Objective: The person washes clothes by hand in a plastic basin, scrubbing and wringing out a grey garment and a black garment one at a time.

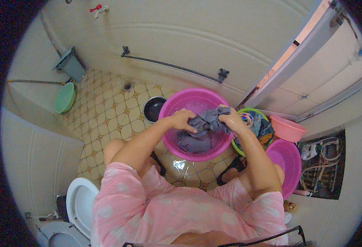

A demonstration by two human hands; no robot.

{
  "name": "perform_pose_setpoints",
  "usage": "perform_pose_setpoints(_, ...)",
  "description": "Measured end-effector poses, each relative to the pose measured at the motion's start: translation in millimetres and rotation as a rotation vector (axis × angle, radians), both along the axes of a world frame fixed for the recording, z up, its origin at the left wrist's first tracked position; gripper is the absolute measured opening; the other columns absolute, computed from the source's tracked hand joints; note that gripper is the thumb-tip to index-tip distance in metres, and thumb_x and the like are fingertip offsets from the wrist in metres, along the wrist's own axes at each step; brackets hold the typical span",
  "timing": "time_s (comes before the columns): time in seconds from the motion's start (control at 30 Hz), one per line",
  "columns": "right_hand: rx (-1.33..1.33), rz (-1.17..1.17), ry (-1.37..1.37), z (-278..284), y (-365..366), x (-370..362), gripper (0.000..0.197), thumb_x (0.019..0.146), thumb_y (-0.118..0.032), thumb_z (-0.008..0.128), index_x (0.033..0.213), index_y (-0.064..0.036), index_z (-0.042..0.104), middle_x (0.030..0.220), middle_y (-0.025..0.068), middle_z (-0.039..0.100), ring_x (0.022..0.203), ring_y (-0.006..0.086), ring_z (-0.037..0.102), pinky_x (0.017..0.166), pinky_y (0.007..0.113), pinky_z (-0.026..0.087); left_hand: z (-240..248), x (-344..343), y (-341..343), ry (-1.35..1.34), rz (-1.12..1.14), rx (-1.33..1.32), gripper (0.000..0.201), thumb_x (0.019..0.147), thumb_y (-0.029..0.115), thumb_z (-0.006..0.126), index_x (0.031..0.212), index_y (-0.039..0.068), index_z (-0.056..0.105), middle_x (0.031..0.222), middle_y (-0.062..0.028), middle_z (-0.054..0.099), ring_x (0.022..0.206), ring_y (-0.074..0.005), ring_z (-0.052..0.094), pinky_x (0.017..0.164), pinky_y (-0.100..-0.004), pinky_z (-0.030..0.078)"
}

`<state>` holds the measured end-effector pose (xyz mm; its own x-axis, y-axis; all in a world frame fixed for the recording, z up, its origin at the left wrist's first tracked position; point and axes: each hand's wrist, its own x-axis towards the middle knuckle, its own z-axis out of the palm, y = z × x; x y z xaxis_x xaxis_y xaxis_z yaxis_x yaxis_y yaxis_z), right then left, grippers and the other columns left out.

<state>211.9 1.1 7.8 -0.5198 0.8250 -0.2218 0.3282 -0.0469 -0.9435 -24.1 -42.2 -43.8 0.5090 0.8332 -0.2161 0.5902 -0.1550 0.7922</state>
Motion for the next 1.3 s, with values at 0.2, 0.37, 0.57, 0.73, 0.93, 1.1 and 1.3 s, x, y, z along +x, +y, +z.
perform_pose_setpoints(0.2, -0.048, -0.034, 0.234, 26, -1, 10, 0.019, 0.059, -0.003, 0.047, 0.078, -0.0019, 0.051, 0.071, 0.0002, 0.050, 0.065, 0.0106, 0.046, 0.060, 0.022, 0.039, -32, 3, -3, 0.063, 0.096, 0.138, 0.053, 0.067, 0.030, 0.065, 0.109, 0.002, 0.050, 0.111, -0.0194, 0.050, 0.100, -0.0321, 0.050, 0.086, -0.0371, 0.038)
perform_pose_setpoints(0.37, -0.124, 0.017, 0.257, 24, 7, 20, 0.025, 0.060, -0.003, 0.049, 0.084, -0.0025, 0.054, 0.080, 0.0023, 0.054, 0.076, 0.0144, 0.051, 0.069, 0.026, 0.042, -59, -14, 4, 0.011, 0.248, 0.197, 0.029, 0.074, 0.015, 0.053, 0.101, 0.004, 0.054, 0.095, -0.0200, 0.057, 0.090, -0.0347, 0.054, 0.079, -0.0405, 0.041)
perform_pose_setpoints(0.57, 0.295, 0.022, 0.029, 5, 15, 24, 0.045, 0.060, 0.000, 0.057, 0.104, -0.0021, 0.049, 0.104, 0.0058, 0.051, 0.097, 0.0181, 0.049, 0.087, 0.027, 0.037, 10, -22, 30, -0.274, 0.849, 0.135, 0.022, 0.080, 0.012, 0.044, 0.098, 0.004, 0.055, 0.090, -0.0120, 0.059, 0.084, -0.0219, 0.056, 0.075, -0.0330, 0.043)
perform_pose_setpoints(0.73, 0.433, 0.173, -0.043, -7, 12, -7, 0.055, 0.060, -0.004, 0.064, 0.112, -0.0034, 0.046, 0.116, 0.0081, 0.045, 0.103, 0.0191, 0.045, 0.089, 0.029, 0.036, 52, 16, 20, -0.670, 0.619, 0.023, 0.023, 0.084, 0.013, 0.042, 0.102, 0.007, 0.055, 0.095, -0.0043, 0.056, 0.088, -0.0149, 0.052, 0.079, -0.0252, 0.040)
perform_pose_setpoints(0.93, 0.140, 0.163, 0.121, -14, 15, -37, 0.034, 0.063, -0.007, 0.060, 0.096, -0.0030, 0.053, 0.089, 0.0046, 0.056, 0.083, 0.0187, 0.054, 0.078, 0.028, 0.042, 50, 23, 25, -1.206, 0.415, -0.249, 0.028, 0.077, 0.002, 0.038, 0.103, 0.002, 0.050, 0.100, -0.0085, 0.055, 0.095, -0.0177, 0.051, 0.086, -0.0279, 0.038)
perform_pose_setpoints(1.1, -0.151, -0.198, 0.449, 9, 13, -43, 0.026, 0.067, -0.005, 0.052, 0.093, -0.0026, 0.052, 0.084, 0.0060, 0.055, 0.075, 0.0176, 0.055, 0.069, 0.030, 0.046, -3, 5, 39, -1.105, 0.680, 0.018, 0.047, 0.072, -0.006, 0.040, 0.118, 0.003, 0.037, 0.120, -0.0130, 0.042, 0.114, -0.0221, 0.039, 0.090, -0.0297, 0.036)
perform_pose_setpoints(1.3, -0.357, -0.409, 0.814, 63, 23, -44, 0.021, 0.071, -0.004, 0.049, 0.091, 0.0016, 0.053, 0.082, 0.0106, 0.058, 0.071, 0.0219, 0.058, 0.066, 0.034, 0.050, -167, -3, 9, -0.093, 0.417, 0.108, 0.115, 0.048, 0.016, 0.077, 0.134, 0.004, 0.002, 0.136, -0.0196, 0.019, 0.126, -0.0299, 0.020, 0.102, -0.0385, 0.020)
